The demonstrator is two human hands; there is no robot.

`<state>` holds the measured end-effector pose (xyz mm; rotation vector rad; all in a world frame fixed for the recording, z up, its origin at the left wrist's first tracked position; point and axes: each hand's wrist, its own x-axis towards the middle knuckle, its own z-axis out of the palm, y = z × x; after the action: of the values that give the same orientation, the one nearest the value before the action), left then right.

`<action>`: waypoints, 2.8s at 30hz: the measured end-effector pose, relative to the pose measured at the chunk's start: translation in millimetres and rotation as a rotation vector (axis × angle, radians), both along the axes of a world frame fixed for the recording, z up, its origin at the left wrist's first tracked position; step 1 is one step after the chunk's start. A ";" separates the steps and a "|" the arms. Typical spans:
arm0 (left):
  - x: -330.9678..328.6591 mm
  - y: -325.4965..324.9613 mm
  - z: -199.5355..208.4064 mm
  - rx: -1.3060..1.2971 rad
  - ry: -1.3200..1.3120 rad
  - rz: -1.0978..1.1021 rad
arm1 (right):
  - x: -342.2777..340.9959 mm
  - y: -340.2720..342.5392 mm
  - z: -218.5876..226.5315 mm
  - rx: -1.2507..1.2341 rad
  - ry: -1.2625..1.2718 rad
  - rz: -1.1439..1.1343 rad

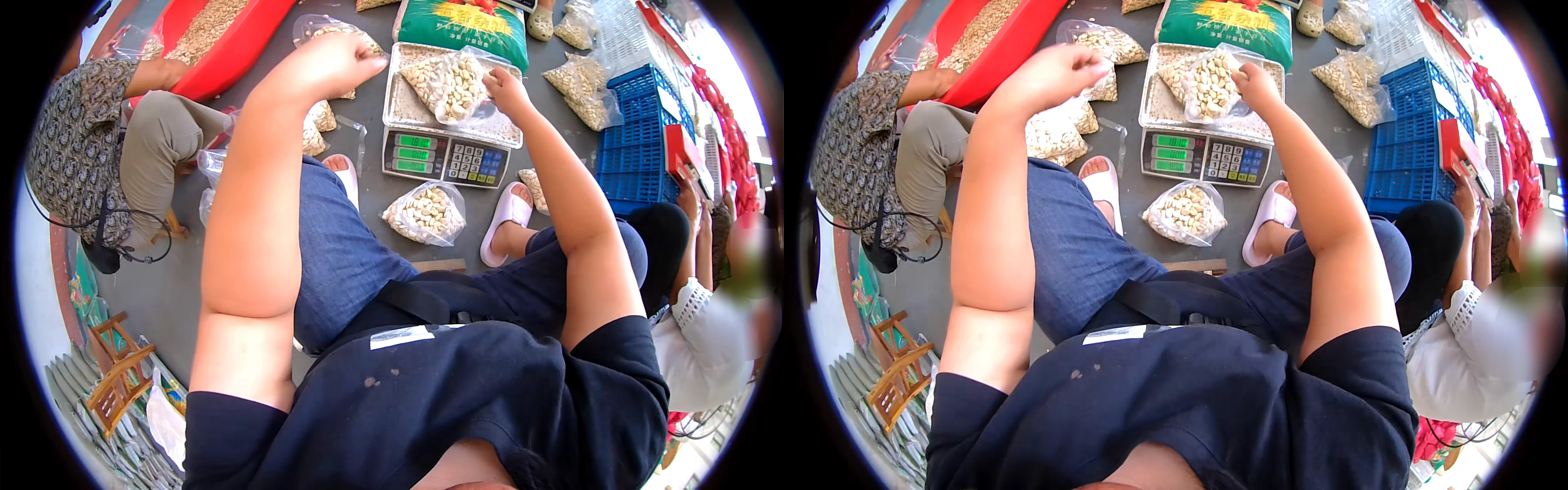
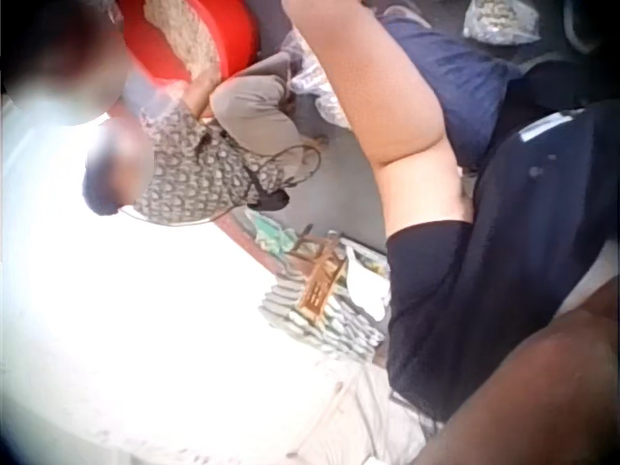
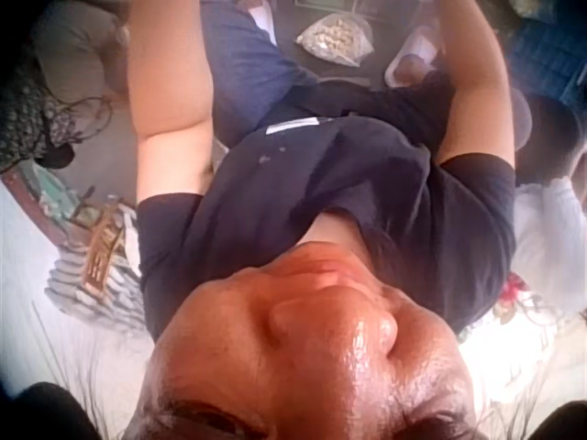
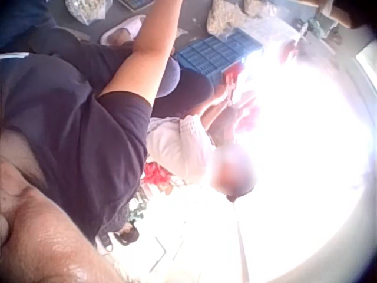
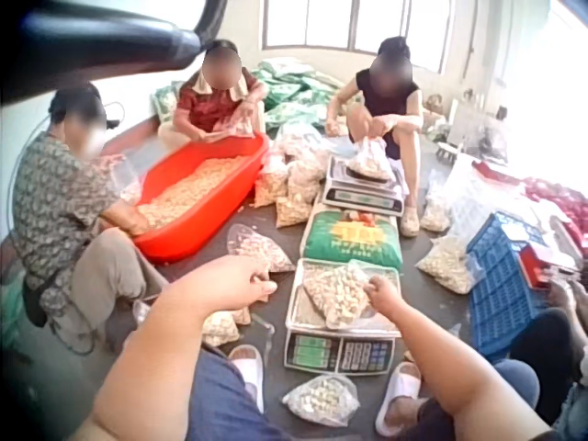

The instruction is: The person weighs seeds into small plastic bags using an electronic scale, adding or removing seeds by hand to reach a target weight and then moving the bags aside.

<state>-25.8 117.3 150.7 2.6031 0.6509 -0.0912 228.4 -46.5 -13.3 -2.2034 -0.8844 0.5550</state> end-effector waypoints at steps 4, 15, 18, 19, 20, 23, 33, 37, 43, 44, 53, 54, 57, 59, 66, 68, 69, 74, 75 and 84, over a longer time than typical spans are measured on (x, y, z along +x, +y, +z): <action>7.4 9.3 -5.1 -0.008 0.178 -0.020 | -4.8 -2.9 -6.1 0.051 0.187 -0.080; -4.0 17.4 5.0 0.034 0.129 -0.071 | -44.1 -27.4 -14.4 -0.433 0.662 0.376; -5.4 18.0 0.1 0.050 0.097 -0.086 | -92.0 -31.2 -36.2 -0.765 0.446 0.568; -5.8 17.6 -1.6 0.059 0.082 -0.091 | -107.8 -31.7 -50.1 -0.885 0.419 0.664; -5.0 17.1 -1.2 0.071 0.106 -0.107 | -123.4 -37.6 -75.5 -0.906 0.360 0.678; -10.3 16.7 -0.3 0.087 0.167 -0.096 | -156.6 -34.2 -67.1 -0.910 0.276 0.786; -8.8 19.5 0.2 0.080 0.232 -0.052 | -10.1 56.4 -36.7 -0.576 -0.557 0.324; -3.0 15.5 1.6 0.053 0.214 -0.052 | -34.5 75.8 -56.8 -0.699 -0.590 0.130; 10.6 21.0 -11.4 0.102 0.215 -0.101 | -25.0 78.3 -79.1 -0.735 -0.509 0.142; 10.6 22.3 -15.0 0.127 0.190 -0.126 | -24.1 77.8 -75.1 -0.692 -0.475 0.137; 18.2 14.6 1.7 0.078 0.185 -0.095 | -10.8 28.6 -30.4 -0.354 -0.421 0.207; 17.6 14.5 -1.8 0.079 0.183 -0.088 | -16.2 18.4 -18.5 -0.388 -0.376 0.352; 10.7 15.4 -6.1 0.080 0.147 -0.108 | -51.4 -3.8 -12.0 -0.607 -0.247 0.550; 9.1 14.2 -3.7 0.076 0.126 -0.124 | -79.9 -19.1 -24.2 -0.761 -0.162 0.756; 17.7 9.9 -10.3 0.013 0.150 -0.123 | -102.3 -42.0 -36.5 -0.883 0.114 0.715; 22.0 7.8 -10.6 0.003 0.134 -0.144 | -53.7 -41.6 -32.0 -0.644 -0.030 0.496; 24.3 10.1 -11.9 -0.004 0.133 -0.152 | -33.2 -40.9 -30.9 -0.502 -0.074 0.325; 21.0 29.3 -25.9 0.017 0.023 -0.156 | -11.4 -17.8 26.2 -0.607 0.364 0.056; 18.8 29.8 -24.3 -0.016 0.032 -0.125 | -9.5 -9.4 20.0 -0.576 0.434 0.076; 39.2 26.7 -11.8 -0.051 0.171 -0.130 | -19.3 61.0 -46.2 -0.196 -0.198 0.008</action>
<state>13.4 144.0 138.9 2.6050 0.5293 -0.3697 209.1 14.5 -59.5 -2.4660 -0.9761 0.4491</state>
